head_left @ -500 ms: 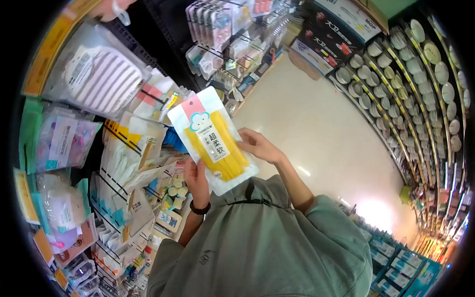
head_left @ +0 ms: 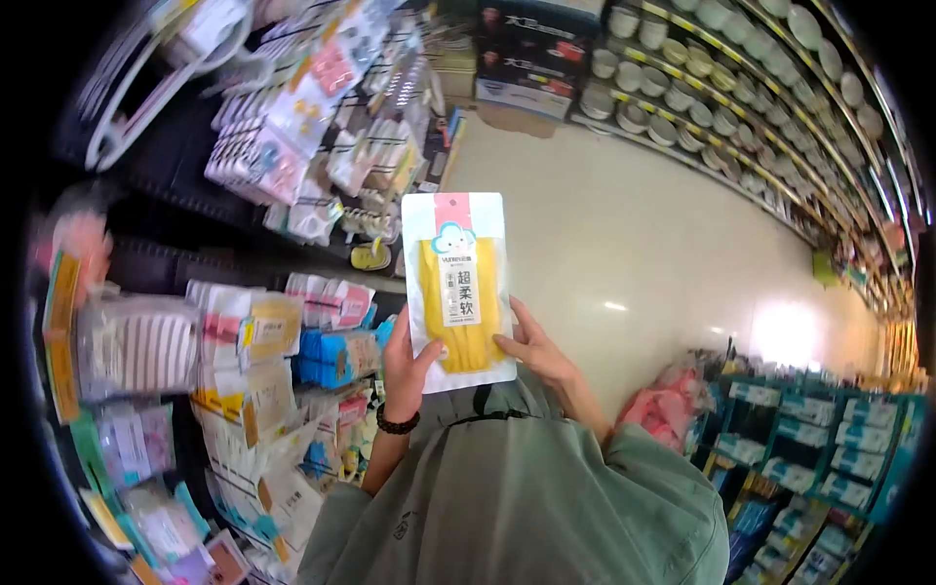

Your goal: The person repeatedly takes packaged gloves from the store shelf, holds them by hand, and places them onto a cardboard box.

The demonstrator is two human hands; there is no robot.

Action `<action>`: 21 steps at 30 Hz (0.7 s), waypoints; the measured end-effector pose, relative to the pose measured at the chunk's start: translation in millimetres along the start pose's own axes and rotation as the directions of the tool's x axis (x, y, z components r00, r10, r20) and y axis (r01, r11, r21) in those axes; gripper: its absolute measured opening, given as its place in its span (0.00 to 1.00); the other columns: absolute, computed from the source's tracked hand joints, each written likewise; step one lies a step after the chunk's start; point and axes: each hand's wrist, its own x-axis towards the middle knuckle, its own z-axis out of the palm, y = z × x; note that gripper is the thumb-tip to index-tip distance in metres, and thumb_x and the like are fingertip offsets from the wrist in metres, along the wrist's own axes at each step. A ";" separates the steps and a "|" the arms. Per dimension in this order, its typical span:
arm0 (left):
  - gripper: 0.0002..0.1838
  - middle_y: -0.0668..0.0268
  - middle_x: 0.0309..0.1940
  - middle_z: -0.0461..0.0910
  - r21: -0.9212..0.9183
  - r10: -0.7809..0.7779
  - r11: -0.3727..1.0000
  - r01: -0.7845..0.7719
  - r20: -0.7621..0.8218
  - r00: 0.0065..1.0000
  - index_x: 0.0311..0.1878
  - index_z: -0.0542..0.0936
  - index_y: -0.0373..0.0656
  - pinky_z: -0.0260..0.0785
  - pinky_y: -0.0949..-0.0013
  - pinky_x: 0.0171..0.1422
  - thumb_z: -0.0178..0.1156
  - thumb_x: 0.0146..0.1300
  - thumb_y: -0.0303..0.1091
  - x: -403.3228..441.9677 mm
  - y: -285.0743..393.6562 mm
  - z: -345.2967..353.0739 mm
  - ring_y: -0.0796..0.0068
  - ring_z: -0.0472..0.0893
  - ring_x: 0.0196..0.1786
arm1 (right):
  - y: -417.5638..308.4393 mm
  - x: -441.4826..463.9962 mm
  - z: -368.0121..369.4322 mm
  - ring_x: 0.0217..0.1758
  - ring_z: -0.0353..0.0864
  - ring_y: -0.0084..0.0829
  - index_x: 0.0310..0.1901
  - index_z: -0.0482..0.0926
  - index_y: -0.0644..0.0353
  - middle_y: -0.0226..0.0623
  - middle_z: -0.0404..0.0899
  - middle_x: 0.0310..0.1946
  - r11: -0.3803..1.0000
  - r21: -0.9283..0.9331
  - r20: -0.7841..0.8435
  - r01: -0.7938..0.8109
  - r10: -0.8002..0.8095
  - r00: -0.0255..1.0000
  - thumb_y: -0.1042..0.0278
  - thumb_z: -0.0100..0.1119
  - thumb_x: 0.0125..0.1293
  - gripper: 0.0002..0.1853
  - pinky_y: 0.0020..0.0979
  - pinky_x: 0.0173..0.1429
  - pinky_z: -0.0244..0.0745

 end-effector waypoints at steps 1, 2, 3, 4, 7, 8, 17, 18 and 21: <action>0.38 0.59 0.66 0.71 -0.011 -0.017 1.000 0.018 0.025 1.000 0.74 0.59 0.32 0.65 0.68 0.68 0.58 0.60 0.15 6.4 4.6 10.8 0.73 0.72 0.66 | -8.2 -2.9 -4.8 0.28 0.57 0.14 0.78 0.48 0.58 0.20 0.59 0.25 1.000 -0.005 -0.046 0.008 -0.009 0.999 0.70 0.60 0.71 0.40 0.21 0.32 0.54; 0.38 0.59 0.67 0.70 -0.024 -0.034 0.999 0.036 0.048 0.998 0.75 0.58 0.32 0.65 0.68 0.69 0.58 0.59 0.14 13.3 9.0 20.9 0.72 0.72 0.66 | -8.1 -3.0 -10.6 0.28 0.55 0.14 0.78 0.48 0.58 0.19 0.57 0.24 0.999 0.029 -0.082 0.028 -0.025 0.996 0.70 0.60 0.71 0.40 0.22 0.31 0.53; 0.39 0.59 0.68 0.70 -0.023 -0.054 0.998 0.056 0.071 0.996 0.75 0.57 0.33 0.65 0.68 0.70 0.57 0.59 0.14 21.4 11.4 28.8 0.71 0.72 0.67 | -6.3 -0.6 -15.3 0.27 0.53 0.13 0.78 0.48 0.58 0.18 0.55 0.24 0.997 0.063 -0.113 0.050 -0.042 0.993 0.70 0.60 0.71 0.40 0.22 0.31 0.51; 0.40 0.59 0.68 0.70 -0.040 -0.078 0.996 0.082 0.105 0.991 0.76 0.57 0.33 0.65 0.67 0.70 0.57 0.59 0.14 33.1 8.4 40.3 0.71 0.72 0.67 | -9.8 1.3 -27.2 0.27 0.51 0.13 0.79 0.48 0.57 0.17 0.54 0.24 0.994 0.083 -0.146 0.077 -0.064 0.987 0.70 0.60 0.71 0.40 0.22 0.31 0.49; 0.41 0.59 0.69 0.69 -0.023 -0.138 0.989 0.144 0.169 0.976 0.77 0.55 0.35 0.64 0.67 0.70 0.56 0.58 0.13 60.7 -8.9 51.6 0.71 0.71 0.68 | 1.6 12.7 -50.3 0.43 0.65 0.21 0.79 0.45 0.59 0.29 0.67 0.39 0.984 0.140 -0.146 0.111 -0.090 0.985 0.70 0.59 0.71 0.42 0.24 0.46 0.62; 0.42 0.59 0.68 0.69 -0.007 -0.153 0.988 0.157 0.181 0.972 0.77 0.55 0.35 0.65 0.67 0.70 0.56 0.57 0.13 66.8 -13.9 52.0 0.71 0.72 0.67 | 4.3 13.9 -58.1 0.51 0.67 0.24 0.79 0.44 0.59 0.34 0.69 0.47 0.982 0.149 -0.160 0.115 -0.091 0.983 0.71 0.59 0.71 0.42 0.26 0.53 0.64; 0.41 0.57 0.67 0.69 -0.001 -0.017 1.000 0.018 0.266 0.964 0.76 0.55 0.33 0.63 0.66 0.71 0.55 0.57 0.15 233.0 -15.6 111.2 0.69 0.71 0.67 | -86.8 92.1 -122.9 0.72 0.63 0.32 0.79 0.43 0.59 0.43 0.58 0.74 0.972 0.234 -0.088 0.031 -0.010 0.996 0.71 0.54 0.75 0.39 0.35 0.67 0.72; 0.40 0.57 0.67 0.69 -0.004 0.010 1.000 -0.009 0.278 0.960 0.75 0.55 0.32 0.63 0.66 0.71 0.54 0.57 0.15 253.5 -13.1 116.3 0.69 0.71 0.67 | -96.6 103.3 -131.5 0.69 0.67 0.31 0.78 0.44 0.59 0.42 0.62 0.71 0.972 0.235 -0.093 0.009 0.013 0.996 0.71 0.54 0.75 0.38 0.34 0.63 0.75; 0.40 0.56 0.67 0.68 0.009 0.056 0.998 -0.063 0.328 0.943 0.75 0.55 0.32 0.61 0.65 0.73 0.54 0.58 0.16 318.7 4.3 134.9 0.68 0.70 0.68 | -132.3 140.1 -160.4 0.59 0.77 0.28 0.77 0.47 0.60 0.41 0.73 0.62 0.974 0.225 -0.104 -0.030 0.055 0.993 0.72 0.52 0.76 0.34 0.32 0.55 0.81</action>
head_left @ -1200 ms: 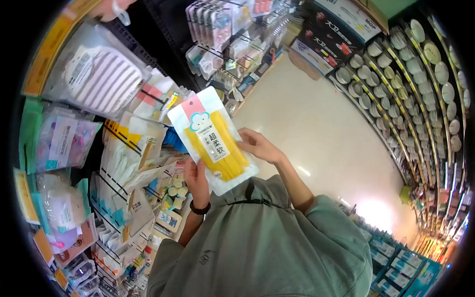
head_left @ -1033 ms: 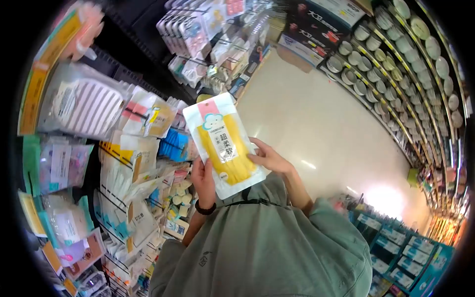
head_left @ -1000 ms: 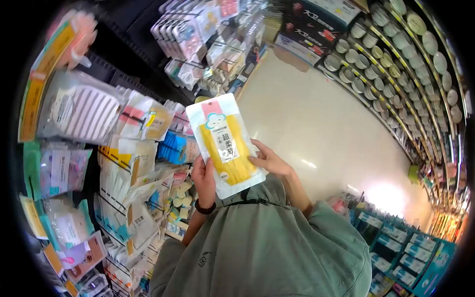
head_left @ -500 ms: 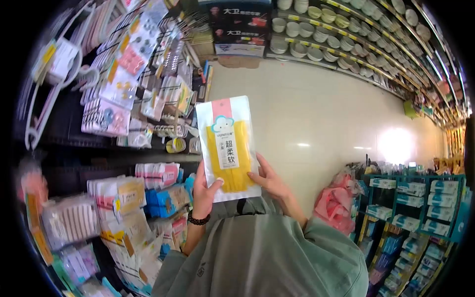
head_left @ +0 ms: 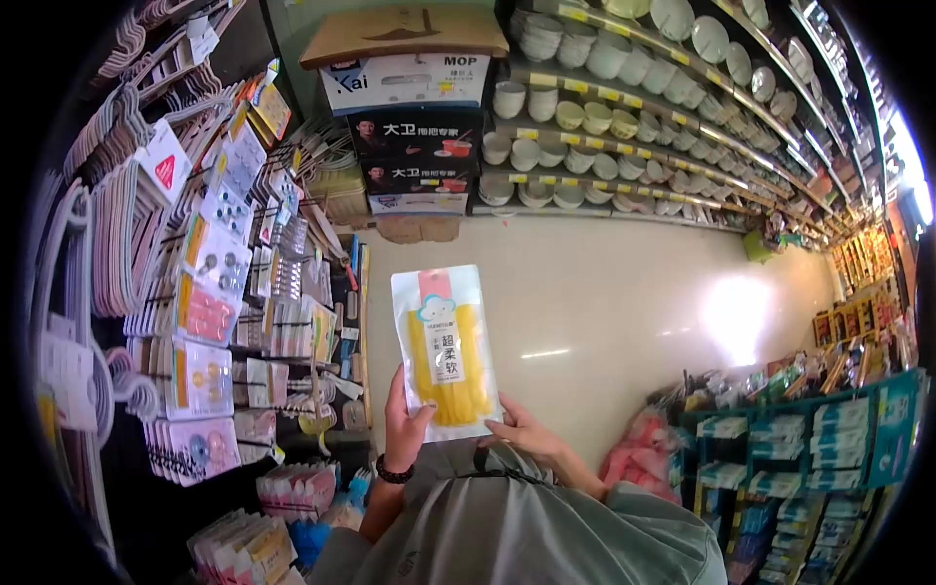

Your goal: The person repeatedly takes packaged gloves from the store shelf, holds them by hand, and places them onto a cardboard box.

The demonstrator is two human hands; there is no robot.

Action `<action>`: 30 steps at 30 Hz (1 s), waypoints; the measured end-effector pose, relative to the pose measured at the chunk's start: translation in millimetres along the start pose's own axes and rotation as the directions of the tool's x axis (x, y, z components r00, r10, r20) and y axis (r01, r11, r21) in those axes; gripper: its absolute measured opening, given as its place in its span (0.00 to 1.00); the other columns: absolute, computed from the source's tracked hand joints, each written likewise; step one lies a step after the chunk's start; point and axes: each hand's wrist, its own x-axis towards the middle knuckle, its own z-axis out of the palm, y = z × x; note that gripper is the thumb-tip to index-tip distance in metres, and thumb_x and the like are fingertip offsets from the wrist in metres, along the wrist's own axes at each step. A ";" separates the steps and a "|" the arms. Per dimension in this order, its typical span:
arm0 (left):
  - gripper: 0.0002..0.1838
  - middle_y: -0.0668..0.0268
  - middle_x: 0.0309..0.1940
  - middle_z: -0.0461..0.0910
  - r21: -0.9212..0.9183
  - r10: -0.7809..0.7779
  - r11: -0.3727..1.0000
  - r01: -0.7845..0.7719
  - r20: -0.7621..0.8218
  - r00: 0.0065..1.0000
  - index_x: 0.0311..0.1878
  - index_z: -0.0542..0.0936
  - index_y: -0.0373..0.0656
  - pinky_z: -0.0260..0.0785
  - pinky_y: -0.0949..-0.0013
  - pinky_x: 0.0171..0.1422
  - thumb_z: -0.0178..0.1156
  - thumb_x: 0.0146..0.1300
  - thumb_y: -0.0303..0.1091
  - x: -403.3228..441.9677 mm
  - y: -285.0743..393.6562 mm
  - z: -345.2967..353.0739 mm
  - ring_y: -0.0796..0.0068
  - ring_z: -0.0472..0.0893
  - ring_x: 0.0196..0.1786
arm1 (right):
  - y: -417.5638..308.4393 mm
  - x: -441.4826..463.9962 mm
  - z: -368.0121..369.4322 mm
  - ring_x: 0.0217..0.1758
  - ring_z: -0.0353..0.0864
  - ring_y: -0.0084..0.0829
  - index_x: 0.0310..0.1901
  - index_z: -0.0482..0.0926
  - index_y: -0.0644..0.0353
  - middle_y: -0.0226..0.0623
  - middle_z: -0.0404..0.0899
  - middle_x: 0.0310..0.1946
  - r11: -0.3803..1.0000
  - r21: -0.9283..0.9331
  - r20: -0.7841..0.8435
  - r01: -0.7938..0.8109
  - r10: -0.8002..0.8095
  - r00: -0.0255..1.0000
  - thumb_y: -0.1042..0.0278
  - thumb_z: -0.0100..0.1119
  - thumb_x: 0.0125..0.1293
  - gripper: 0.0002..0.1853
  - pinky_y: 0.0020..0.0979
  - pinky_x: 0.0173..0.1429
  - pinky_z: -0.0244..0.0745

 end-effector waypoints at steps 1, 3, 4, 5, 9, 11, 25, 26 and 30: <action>0.39 0.56 0.68 0.68 -0.002 0.029 1.000 -0.029 0.017 0.999 0.75 0.55 0.32 0.61 0.65 0.73 0.54 0.58 0.16 21.9 5.8 1.0 0.67 0.69 0.69 | -22.0 13.2 -2.8 0.56 0.80 0.27 0.77 0.48 0.60 0.40 0.76 0.59 1.000 -0.009 -0.006 0.003 -0.004 1.000 0.72 0.52 0.76 0.33 0.31 0.54 0.81; 0.40 0.53 0.71 0.64 0.032 0.053 0.998 -0.054 0.022 0.998 0.76 0.54 0.32 0.58 0.63 0.76 0.53 0.58 0.16 60.2 -3.0 -7.3 0.65 0.65 0.72 | -54.5 39.9 -14.4 0.50 0.83 0.26 0.75 0.51 0.62 0.40 0.80 0.54 0.996 -0.080 -0.021 0.041 -0.043 0.999 0.73 0.52 0.76 0.31 0.30 0.53 0.82; 0.41 0.53 0.72 0.63 0.031 0.063 0.997 -0.064 0.021 0.998 0.76 0.54 0.32 0.57 0.63 0.76 0.53 0.57 0.16 80.5 -2.2 -9.4 0.64 0.64 0.73 | -67.3 55.9 -20.5 0.48 0.83 0.25 0.75 0.52 0.62 0.39 0.81 0.51 0.987 -0.139 -0.027 0.082 -0.087 0.996 0.73 0.52 0.75 0.31 0.29 0.52 0.82; 0.41 0.52 0.72 0.62 0.034 0.070 0.997 -0.071 0.023 0.997 0.76 0.53 0.32 0.56 0.63 0.77 0.53 0.57 0.16 99.9 -0.6 -9.7 0.64 0.63 0.74 | -80.6 69.3 -25.9 0.46 0.84 0.25 0.74 0.54 0.63 0.39 0.82 0.49 0.973 -0.193 -0.030 0.124 -0.132 0.991 0.74 0.51 0.75 0.30 0.28 0.51 0.82; 0.41 0.52 0.75 0.58 0.182 0.106 0.978 -0.106 0.009 0.994 0.77 0.51 0.32 0.52 0.64 0.78 0.51 0.58 0.17 151.4 28.6 -4.2 0.63 0.60 0.76 | -118.6 107.7 -29.8 0.40 0.83 0.23 0.72 0.57 0.64 0.36 0.83 0.42 0.967 -0.207 -0.078 0.148 -0.167 0.983 0.75 0.52 0.75 0.28 0.26 0.46 0.82; 0.41 0.52 0.76 0.56 0.222 0.102 0.970 -0.101 0.007 0.995 0.78 0.50 0.32 0.52 0.65 0.78 0.50 0.58 0.17 175.9 33.4 -3.4 0.64 0.59 0.76 | -118.0 130.0 -33.4 0.40 0.82 0.22 0.72 0.59 0.65 0.34 0.82 0.41 0.976 -0.104 -0.114 0.194 -0.205 0.972 0.75 0.52 0.74 0.27 0.27 0.45 0.82; 0.40 0.52 0.77 0.53 0.266 0.022 0.964 -0.026 0.020 1.000 0.79 0.48 0.35 0.52 0.64 0.78 0.52 0.64 0.18 364.3 23.6 15.7 0.64 0.59 0.76 | -234.7 269.0 -116.1 0.48 0.81 0.26 0.73 0.57 0.64 0.36 0.75 0.58 0.968 -0.078 -0.064 0.239 -0.244 0.968 0.76 0.48 0.76 0.26 0.31 0.50 0.85; 0.40 0.52 0.77 0.53 0.278 0.031 0.960 -0.037 0.024 0.999 0.79 0.47 0.34 0.51 0.63 0.78 0.52 0.65 0.19 384.8 24.3 17.5 0.64 0.58 0.76 | -250.9 283.1 -125.5 0.48 0.81 0.26 0.73 0.58 0.64 0.36 0.75 0.57 0.962 -0.084 -0.058 0.260 -0.266 0.962 0.76 0.48 0.76 0.26 0.31 0.51 0.84; 0.40 0.50 0.76 0.55 0.427 0.126 0.893 -0.144 0.069 0.990 0.79 0.46 0.33 0.52 0.62 0.78 0.54 0.68 0.21 469.1 59.4 28.0 0.62 0.59 0.76 | -307.4 346.7 -160.5 0.47 0.81 0.25 0.73 0.58 0.64 0.36 0.77 0.53 0.939 -0.057 -0.016 0.339 -0.341 0.940 0.76 0.49 0.75 0.27 0.31 0.51 0.84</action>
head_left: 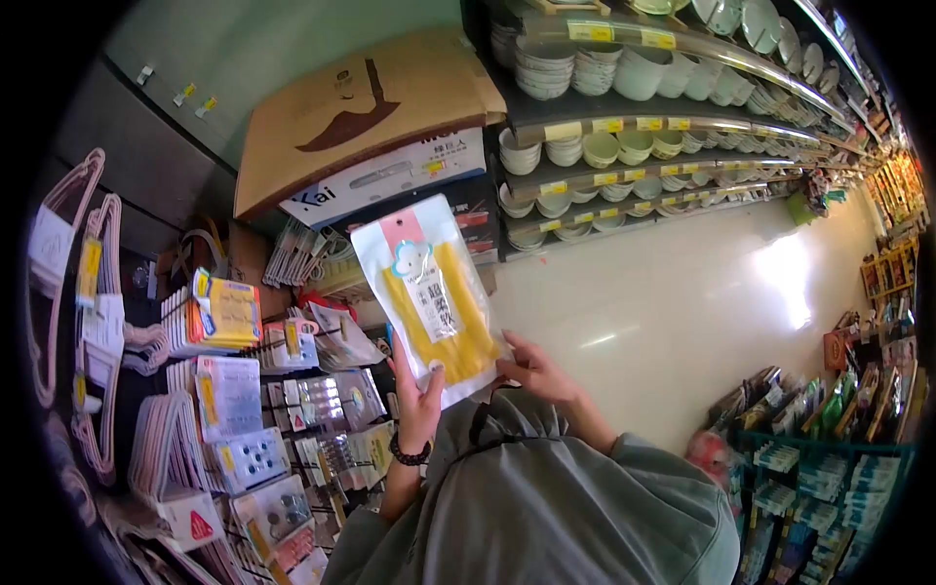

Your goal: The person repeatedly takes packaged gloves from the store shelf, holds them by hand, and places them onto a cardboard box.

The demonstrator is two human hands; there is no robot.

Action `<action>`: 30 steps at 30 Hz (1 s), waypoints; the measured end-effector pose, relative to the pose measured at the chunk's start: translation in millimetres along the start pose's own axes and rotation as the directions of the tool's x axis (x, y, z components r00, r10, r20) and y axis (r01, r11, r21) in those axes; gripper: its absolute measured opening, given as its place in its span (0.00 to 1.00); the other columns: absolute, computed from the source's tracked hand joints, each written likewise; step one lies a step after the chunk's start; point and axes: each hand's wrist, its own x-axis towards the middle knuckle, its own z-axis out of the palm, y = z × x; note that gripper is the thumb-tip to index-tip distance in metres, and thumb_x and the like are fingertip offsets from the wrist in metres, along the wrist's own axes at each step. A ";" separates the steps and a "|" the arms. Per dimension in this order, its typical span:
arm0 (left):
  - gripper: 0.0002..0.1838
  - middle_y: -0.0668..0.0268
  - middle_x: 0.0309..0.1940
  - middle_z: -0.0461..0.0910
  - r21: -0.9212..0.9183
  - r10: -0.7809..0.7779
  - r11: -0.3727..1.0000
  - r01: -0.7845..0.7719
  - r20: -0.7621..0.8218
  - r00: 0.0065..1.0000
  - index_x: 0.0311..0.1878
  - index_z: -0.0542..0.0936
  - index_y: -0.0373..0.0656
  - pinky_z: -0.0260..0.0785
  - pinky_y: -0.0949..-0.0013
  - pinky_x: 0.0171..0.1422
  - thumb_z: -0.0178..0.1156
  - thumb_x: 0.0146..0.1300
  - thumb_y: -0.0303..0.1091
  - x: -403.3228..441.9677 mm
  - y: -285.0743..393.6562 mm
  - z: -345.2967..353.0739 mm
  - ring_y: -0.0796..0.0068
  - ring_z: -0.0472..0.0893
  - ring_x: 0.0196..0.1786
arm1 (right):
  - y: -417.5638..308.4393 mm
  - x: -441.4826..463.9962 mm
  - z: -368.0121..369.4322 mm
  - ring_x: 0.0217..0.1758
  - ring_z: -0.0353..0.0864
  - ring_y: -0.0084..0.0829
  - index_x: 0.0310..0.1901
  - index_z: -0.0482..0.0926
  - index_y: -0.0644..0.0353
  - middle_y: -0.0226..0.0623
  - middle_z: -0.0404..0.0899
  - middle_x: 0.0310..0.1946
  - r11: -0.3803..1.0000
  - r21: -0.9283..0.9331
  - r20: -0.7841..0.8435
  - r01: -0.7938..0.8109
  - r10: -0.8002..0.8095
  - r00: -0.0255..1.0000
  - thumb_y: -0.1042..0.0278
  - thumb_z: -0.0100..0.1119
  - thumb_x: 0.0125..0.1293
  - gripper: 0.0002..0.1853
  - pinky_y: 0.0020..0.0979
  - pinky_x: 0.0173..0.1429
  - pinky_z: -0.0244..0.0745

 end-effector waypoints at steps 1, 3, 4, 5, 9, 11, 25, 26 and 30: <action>0.40 0.50 0.76 0.55 -0.043 0.007 0.999 -0.008 -0.006 1.000 0.79 0.46 0.34 0.52 0.63 0.78 0.54 0.68 0.21 22.0 10.3 1.3 0.62 0.60 0.75 | -10.6 18.0 -7.9 0.47 0.81 0.25 0.73 0.57 0.64 0.35 0.78 0.53 1.000 -0.020 0.012 0.017 -0.016 1.000 0.76 0.49 0.75 0.27 0.31 0.51 0.84; 0.40 0.50 0.76 0.54 -0.130 0.036 0.991 -0.037 -0.010 0.999 0.79 0.46 0.34 0.52 0.64 0.77 0.55 0.68 0.21 68.3 23.5 3.7 0.63 0.59 0.76 | -34.8 53.6 -18.6 0.46 0.81 0.25 0.74 0.56 0.65 0.37 0.79 0.52 0.996 0.026 0.031 0.089 -0.090 0.995 0.77 0.49 0.75 0.28 0.32 0.51 0.83; 0.40 0.51 0.77 0.54 -0.133 0.052 0.990 -0.055 -0.023 0.998 0.79 0.47 0.34 0.53 0.64 0.77 0.55 0.68 0.21 86.5 23.4 3.4 0.64 0.59 0.76 | -46.2 67.1 -20.1 0.45 0.82 0.25 0.73 0.57 0.66 0.37 0.80 0.51 0.990 0.059 0.013 0.127 -0.128 0.992 0.77 0.50 0.75 0.27 0.33 0.51 0.82; 0.40 0.51 0.77 0.54 -0.140 0.072 0.987 -0.076 -0.039 0.997 0.79 0.47 0.34 0.53 0.64 0.77 0.55 0.67 0.20 105.2 24.8 4.1 0.64 0.59 0.76 | -58.1 81.8 -22.6 0.45 0.83 0.26 0.72 0.58 0.67 0.38 0.81 0.50 0.982 0.086 -0.005 0.168 -0.168 0.986 0.77 0.50 0.75 0.26 0.33 0.51 0.82; 0.40 0.53 0.77 0.54 -0.218 0.062 0.973 -0.076 -0.070 0.996 0.79 0.47 0.36 0.52 0.64 0.78 0.53 0.67 0.19 171.0 27.3 13.9 0.65 0.59 0.76 | -82.2 134.8 -38.8 0.46 0.79 0.24 0.75 0.55 0.64 0.36 0.77 0.54 0.977 0.022 -0.032 0.211 -0.210 0.977 0.77 0.49 0.75 0.29 0.33 0.51 0.84; 0.40 0.54 0.77 0.55 -0.250 0.058 0.966 -0.070 -0.056 0.997 0.79 0.47 0.37 0.53 0.64 0.78 0.52 0.67 0.18 201.6 19.5 16.6 0.65 0.60 0.75 | -93.0 151.5 -46.0 0.47 0.80 0.25 0.75 0.55 0.63 0.36 0.77 0.55 0.985 -0.018 -0.089 0.174 -0.175 0.981 0.77 0.49 0.75 0.29 0.33 0.51 0.84; 0.19 0.58 0.47 0.75 0.467 0.470 0.762 -0.448 0.077 0.879 0.56 0.80 0.40 0.70 0.59 0.53 0.60 0.60 0.21 344.9 36.9 23.8 0.59 0.75 0.49 | -179.6 313.8 -80.6 0.46 0.84 0.29 0.75 0.47 0.58 0.46 0.79 0.49 0.884 0.194 -0.545 0.426 -0.264 0.796 0.76 0.54 0.73 0.34 0.29 0.44 0.83; 0.20 0.55 0.53 0.75 0.461 0.450 0.752 -0.470 0.161 0.878 0.57 0.80 0.40 0.65 0.52 0.61 0.60 0.60 0.23 356.9 38.1 26.6 0.51 0.72 0.56 | -180.3 318.1 -79.1 0.46 0.84 0.30 0.75 0.46 0.58 0.46 0.79 0.48 0.895 0.161 -0.546 0.415 -0.270 0.793 0.77 0.53 0.73 0.35 0.29 0.45 0.83; 0.28 0.49 0.68 0.66 0.561 0.373 0.561 -0.609 0.485 0.791 0.66 0.71 0.37 0.50 0.40 0.77 0.61 0.63 0.32 411.8 30.9 30.3 0.45 0.62 0.72 | -193.5 332.7 -76.6 0.45 0.84 0.29 0.77 0.42 0.55 0.43 0.79 0.44 0.945 -0.031 -0.561 0.325 -0.286 0.777 0.79 0.51 0.74 0.37 0.29 0.47 0.81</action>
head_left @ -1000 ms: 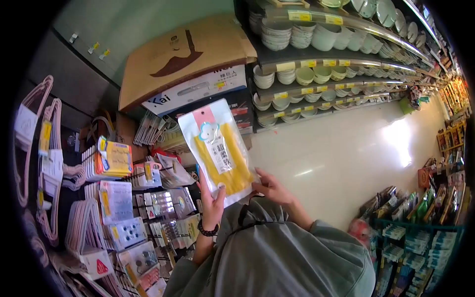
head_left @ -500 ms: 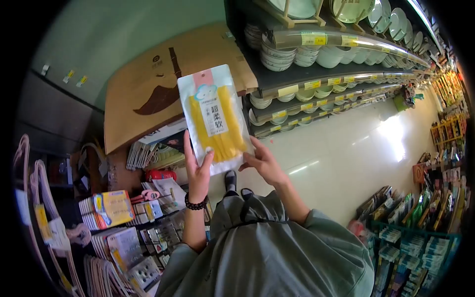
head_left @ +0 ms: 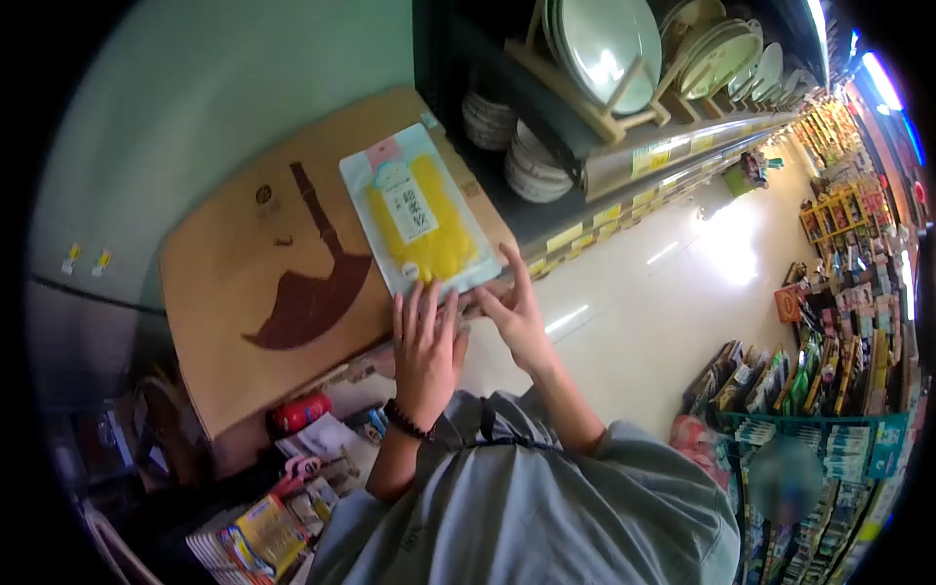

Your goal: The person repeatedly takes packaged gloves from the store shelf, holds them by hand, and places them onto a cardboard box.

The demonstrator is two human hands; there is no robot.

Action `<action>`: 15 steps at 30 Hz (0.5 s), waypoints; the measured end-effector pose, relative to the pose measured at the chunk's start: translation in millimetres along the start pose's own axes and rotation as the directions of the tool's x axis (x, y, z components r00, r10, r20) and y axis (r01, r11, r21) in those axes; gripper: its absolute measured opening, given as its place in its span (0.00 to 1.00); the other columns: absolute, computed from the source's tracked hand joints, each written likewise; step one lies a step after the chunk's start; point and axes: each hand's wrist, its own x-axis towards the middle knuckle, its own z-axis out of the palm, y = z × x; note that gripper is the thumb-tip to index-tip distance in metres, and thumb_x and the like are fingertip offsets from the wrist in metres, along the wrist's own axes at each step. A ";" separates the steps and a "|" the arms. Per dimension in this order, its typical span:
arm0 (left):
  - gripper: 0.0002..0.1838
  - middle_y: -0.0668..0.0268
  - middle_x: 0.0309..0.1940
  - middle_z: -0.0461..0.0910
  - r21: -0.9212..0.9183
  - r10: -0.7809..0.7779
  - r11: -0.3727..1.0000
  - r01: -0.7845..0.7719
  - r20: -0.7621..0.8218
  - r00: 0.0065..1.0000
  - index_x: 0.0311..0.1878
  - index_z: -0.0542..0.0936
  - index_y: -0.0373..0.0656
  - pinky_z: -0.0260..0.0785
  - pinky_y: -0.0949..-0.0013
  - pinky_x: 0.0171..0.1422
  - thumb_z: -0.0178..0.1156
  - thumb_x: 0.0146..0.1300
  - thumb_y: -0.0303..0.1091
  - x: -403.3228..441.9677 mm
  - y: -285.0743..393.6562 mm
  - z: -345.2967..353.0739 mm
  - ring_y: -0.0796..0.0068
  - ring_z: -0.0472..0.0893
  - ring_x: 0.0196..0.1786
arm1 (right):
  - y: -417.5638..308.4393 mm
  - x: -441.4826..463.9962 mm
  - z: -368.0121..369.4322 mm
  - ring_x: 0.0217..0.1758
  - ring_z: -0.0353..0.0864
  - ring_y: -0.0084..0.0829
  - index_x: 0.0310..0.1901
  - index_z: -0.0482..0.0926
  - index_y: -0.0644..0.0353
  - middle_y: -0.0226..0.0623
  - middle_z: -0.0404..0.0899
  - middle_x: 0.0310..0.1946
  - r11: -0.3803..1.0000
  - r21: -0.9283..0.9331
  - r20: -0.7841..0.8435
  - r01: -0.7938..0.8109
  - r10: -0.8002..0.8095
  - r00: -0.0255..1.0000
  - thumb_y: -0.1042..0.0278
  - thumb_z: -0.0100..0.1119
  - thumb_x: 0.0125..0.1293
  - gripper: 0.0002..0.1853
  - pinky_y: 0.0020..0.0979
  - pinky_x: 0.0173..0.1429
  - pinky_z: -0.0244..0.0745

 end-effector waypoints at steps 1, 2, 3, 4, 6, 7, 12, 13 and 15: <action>0.30 0.49 0.69 0.65 -0.006 0.018 1.000 -0.018 0.073 0.997 0.68 0.69 0.36 0.45 0.37 0.79 0.61 0.64 0.35 5.8 -6.8 -2.0 0.44 0.60 0.74 | -1.4 7.2 2.1 0.45 0.84 0.29 0.77 0.42 0.54 0.42 0.79 0.43 0.998 -0.067 -0.008 0.018 -0.019 1.000 0.79 0.51 0.74 0.37 0.29 0.47 0.80; 0.31 0.48 0.70 0.64 -0.009 0.030 1.000 -0.029 0.122 0.992 0.69 0.68 0.36 0.43 0.35 0.78 0.60 0.65 0.38 10.0 -12.1 -6.0 0.44 0.60 0.74 | -1.1 11.3 6.4 0.39 0.83 0.26 0.76 0.44 0.55 0.38 0.79 0.37 0.997 -0.081 -0.042 0.015 -0.019 0.999 0.76 0.52 0.74 0.36 0.28 0.42 0.77; 0.31 0.47 0.70 0.64 0.007 0.027 1.000 -0.028 0.144 0.989 0.69 0.69 0.36 0.42 0.35 0.78 0.60 0.66 0.40 14.9 -13.7 -11.0 0.44 0.60 0.74 | -5.3 18.0 7.9 0.36 0.82 0.25 0.76 0.46 0.55 0.37 0.79 0.34 0.977 -0.213 -0.030 0.027 -0.034 0.999 0.75 0.53 0.73 0.36 0.28 0.41 0.76; 0.31 0.46 0.70 0.63 0.020 0.028 0.999 -0.032 0.171 0.985 0.68 0.69 0.37 0.42 0.35 0.78 0.60 0.66 0.42 18.3 -13.4 -14.2 0.45 0.60 0.74 | -8.6 20.9 7.0 0.34 0.80 0.24 0.76 0.47 0.56 0.37 0.78 0.32 0.940 -0.339 -0.025 0.034 -0.045 0.999 0.74 0.54 0.73 0.36 0.29 0.39 0.75; 0.31 0.45 0.71 0.62 0.045 0.027 0.998 -0.037 0.194 0.981 0.68 0.71 0.39 0.41 0.35 0.78 0.59 0.67 0.47 24.8 -15.3 -13.9 0.45 0.59 0.75 | -26.8 25.0 11.9 0.26 0.75 0.24 0.74 0.52 0.59 0.36 0.74 0.22 0.850 -0.526 -0.031 0.032 -0.057 0.998 0.70 0.58 0.71 0.35 0.32 0.33 0.70; 0.30 0.47 0.72 0.62 0.062 0.020 0.997 -0.035 0.219 0.975 0.69 0.70 0.40 0.42 0.35 0.78 0.59 0.68 0.44 29.1 -11.7 -19.0 0.43 0.59 0.75 | -33.7 23.6 12.5 0.25 0.74 0.25 0.74 0.53 0.59 0.37 0.72 0.22 0.838 -0.546 -0.051 0.030 -0.069 0.996 0.70 0.58 0.71 0.35 0.32 0.32 0.70; 0.22 0.51 0.65 0.71 -0.271 0.199 0.947 -0.174 0.065 0.978 0.61 0.75 0.38 0.55 0.42 0.74 0.61 0.65 0.33 37.6 -2.5 -10.1 0.44 0.67 0.69 | -28.3 -3.5 -7.1 0.25 0.73 0.29 0.70 0.61 0.61 0.39 0.73 0.23 0.844 -0.536 -0.090 0.022 -0.083 0.992 0.64 0.55 0.73 0.27 0.35 0.32 0.70; 0.19 0.51 0.61 0.75 -0.410 0.257 0.881 -0.234 0.001 0.966 0.58 0.77 0.36 0.62 0.46 0.70 0.61 0.64 0.29 41.0 2.7 -2.7 0.45 0.72 0.65 | -30.4 -14.7 -12.7 0.28 0.75 0.30 0.68 0.64 0.62 0.41 0.76 0.26 0.869 -0.492 -0.111 -0.054 -0.001 0.994 0.62 0.53 0.75 0.24 0.35 0.35 0.72; 0.15 0.50 0.52 0.80 -0.646 0.252 0.755 -0.116 0.122 0.960 0.53 0.78 0.33 0.71 0.54 0.61 0.60 0.64 0.25 43.8 20.0 16.8 0.47 0.79 0.55 | -28.0 -39.1 -23.3 0.36 0.80 0.33 0.61 0.71 0.65 0.47 0.81 0.34 0.927 -0.375 -0.195 -0.016 -0.062 0.979 0.60 0.47 0.78 0.19 0.35 0.44 0.75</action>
